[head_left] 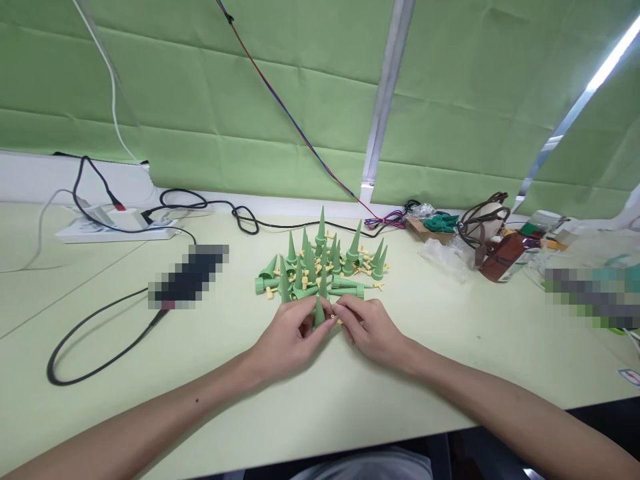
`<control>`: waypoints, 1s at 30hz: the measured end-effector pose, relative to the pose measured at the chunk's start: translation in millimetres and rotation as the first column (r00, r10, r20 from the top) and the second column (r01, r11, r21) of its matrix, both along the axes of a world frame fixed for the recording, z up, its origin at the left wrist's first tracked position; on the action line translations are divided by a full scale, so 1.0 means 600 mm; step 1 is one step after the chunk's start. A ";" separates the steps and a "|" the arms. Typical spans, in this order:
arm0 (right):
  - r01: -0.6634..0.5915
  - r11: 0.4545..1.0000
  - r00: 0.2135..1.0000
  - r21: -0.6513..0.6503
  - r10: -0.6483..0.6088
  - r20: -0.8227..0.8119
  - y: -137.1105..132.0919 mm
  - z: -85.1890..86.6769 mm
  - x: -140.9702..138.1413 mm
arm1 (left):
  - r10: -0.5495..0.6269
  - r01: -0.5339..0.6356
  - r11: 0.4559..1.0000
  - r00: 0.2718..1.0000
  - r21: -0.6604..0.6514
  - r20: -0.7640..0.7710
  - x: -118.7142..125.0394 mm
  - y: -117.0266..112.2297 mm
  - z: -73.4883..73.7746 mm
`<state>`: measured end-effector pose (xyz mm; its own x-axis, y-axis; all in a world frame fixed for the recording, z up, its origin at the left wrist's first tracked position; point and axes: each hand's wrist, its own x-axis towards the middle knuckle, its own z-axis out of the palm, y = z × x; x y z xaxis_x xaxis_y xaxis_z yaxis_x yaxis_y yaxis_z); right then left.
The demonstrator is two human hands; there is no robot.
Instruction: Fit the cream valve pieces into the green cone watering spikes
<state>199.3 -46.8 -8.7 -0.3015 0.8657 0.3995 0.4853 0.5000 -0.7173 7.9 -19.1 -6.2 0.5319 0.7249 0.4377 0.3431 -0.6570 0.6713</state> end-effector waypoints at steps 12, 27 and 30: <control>0.014 0.997 1.000 0.072 -0.014 0.007 -0.002 0.004 -0.002 | 0.027 -0.026 0.999 1.000 -0.042 0.009 -0.002 0.000 -0.001; 0.012 0.998 1.000 0.057 -0.013 0.011 -0.002 0.004 -0.002 | 0.000 0.000 1.000 1.000 -0.027 0.015 0.000 0.002 -0.002; 0.009 0.998 1.000 0.060 -0.010 0.013 -0.003 0.005 -0.002 | -0.009 0.009 1.000 1.000 -0.028 0.016 0.000 0.001 -0.001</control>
<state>198.1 -48.4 -5.6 -0.2993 0.8431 0.4467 0.4996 0.5374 -0.6794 7.9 -18.4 -7.0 0.5314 0.7325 0.4255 0.3263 -0.6405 0.6952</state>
